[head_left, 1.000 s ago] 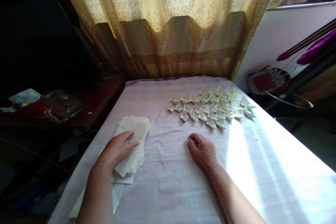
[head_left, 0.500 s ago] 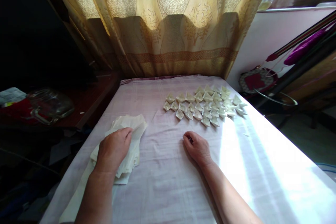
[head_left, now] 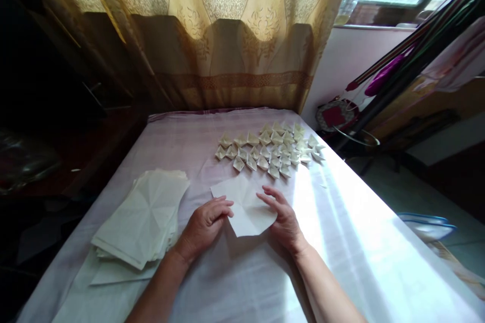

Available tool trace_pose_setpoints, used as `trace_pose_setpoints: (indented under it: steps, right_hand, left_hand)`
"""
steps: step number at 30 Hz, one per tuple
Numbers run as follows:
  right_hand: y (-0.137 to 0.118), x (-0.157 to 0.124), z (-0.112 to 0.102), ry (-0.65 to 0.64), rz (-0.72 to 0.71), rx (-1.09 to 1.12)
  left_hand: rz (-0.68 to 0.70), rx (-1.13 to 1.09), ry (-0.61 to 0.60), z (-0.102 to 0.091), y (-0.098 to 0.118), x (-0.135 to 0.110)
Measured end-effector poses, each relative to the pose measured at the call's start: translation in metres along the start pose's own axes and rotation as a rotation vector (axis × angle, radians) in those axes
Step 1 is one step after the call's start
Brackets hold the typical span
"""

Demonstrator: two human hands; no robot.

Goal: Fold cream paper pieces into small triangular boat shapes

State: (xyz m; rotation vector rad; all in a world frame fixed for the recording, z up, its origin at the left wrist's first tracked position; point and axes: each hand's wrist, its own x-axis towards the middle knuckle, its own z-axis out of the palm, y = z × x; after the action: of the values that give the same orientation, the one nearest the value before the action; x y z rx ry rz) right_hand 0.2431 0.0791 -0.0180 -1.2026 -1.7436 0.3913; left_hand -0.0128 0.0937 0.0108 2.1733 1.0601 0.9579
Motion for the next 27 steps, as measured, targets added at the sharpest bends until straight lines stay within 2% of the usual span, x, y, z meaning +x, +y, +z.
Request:
trace_pose_setpoints:
  steps: [3,7,10,14,16,18,22,25,27]
  right_hand:
    - [0.000,-0.002,-0.012,-0.105,-0.119,-0.095]
    - [0.000,-0.002,-0.019,-0.227,-0.172,-0.191]
    - [0.000,-0.002,-0.020,-0.293,-0.181,-0.195]
    - [-0.007,0.002,-0.027,-0.391,-0.159,-0.180]
    - [-0.016,0.005,-0.031,-0.431,-0.127,-0.150]
    - [-0.025,0.009,-0.032,-0.438,-0.019,-0.133]
    - [-0.038,0.013,-0.023,-0.493,0.178,-0.144]
    - [-0.041,0.011,-0.010,-0.453,0.300,-0.180]
    - [-0.042,0.009,-0.003,-0.414,0.310,-0.265]
  left_hand:
    - [-0.039,0.067,-0.133,0.002,0.000,-0.007]
    - [-0.003,0.228,-0.243,0.001,0.001,-0.012]
    - [0.028,0.276,-0.263,0.002,0.000,-0.012]
    - [0.015,0.220,-0.235,-0.001,0.003,-0.015]
    - [-0.003,0.176,-0.231,-0.005,0.009,-0.019]
    - [-0.058,0.150,-0.212,-0.008,0.015,-0.023]
    - [-0.333,0.203,-0.159,-0.009,0.021,-0.025]
    - [-0.485,0.305,-0.118,-0.004,0.020,-0.024]
    - [-0.485,0.382,-0.092,-0.001,0.020,-0.025]
